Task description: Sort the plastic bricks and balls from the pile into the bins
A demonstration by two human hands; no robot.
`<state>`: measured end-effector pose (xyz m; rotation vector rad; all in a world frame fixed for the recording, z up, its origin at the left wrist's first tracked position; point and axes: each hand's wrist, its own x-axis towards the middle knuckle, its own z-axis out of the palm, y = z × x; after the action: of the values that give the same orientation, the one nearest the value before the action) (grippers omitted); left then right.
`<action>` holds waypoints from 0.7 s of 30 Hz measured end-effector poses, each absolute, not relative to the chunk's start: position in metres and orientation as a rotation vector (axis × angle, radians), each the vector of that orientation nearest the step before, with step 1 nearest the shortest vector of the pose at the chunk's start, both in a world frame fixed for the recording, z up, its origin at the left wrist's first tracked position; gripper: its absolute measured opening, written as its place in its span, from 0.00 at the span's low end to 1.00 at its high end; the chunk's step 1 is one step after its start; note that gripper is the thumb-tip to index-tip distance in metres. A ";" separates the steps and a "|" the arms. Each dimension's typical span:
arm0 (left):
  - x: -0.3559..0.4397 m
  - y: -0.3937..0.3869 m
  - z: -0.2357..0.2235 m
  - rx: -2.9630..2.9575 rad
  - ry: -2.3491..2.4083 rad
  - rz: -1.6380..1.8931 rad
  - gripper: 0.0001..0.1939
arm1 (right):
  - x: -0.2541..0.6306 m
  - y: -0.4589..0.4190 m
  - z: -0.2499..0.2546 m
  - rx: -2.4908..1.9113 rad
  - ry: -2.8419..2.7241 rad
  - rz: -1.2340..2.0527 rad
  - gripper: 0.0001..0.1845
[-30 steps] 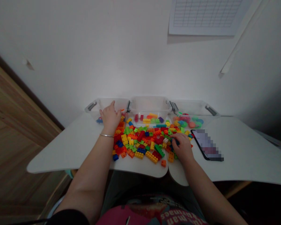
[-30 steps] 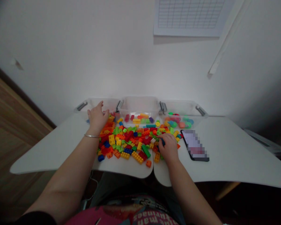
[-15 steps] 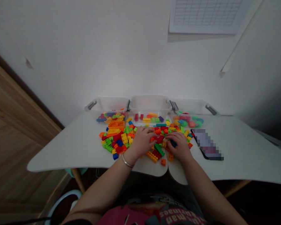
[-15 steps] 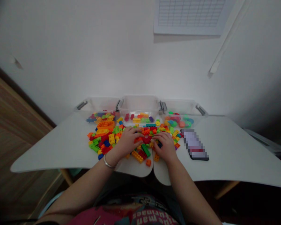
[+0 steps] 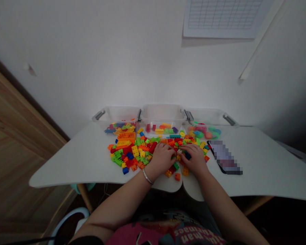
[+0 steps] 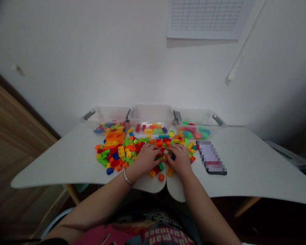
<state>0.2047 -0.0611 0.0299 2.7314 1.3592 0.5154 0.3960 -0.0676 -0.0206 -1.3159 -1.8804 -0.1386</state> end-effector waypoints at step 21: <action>0.199 -0.049 0.035 2.931 1.059 0.555 0.05 | 0.398 -0.066 -0.021 -1.428 -1.786 -0.164 0.09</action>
<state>0.1988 -0.0488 0.0346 2.9311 1.0591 0.5553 0.3978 -0.0660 -0.0212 -1.4285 -1.7862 -0.1639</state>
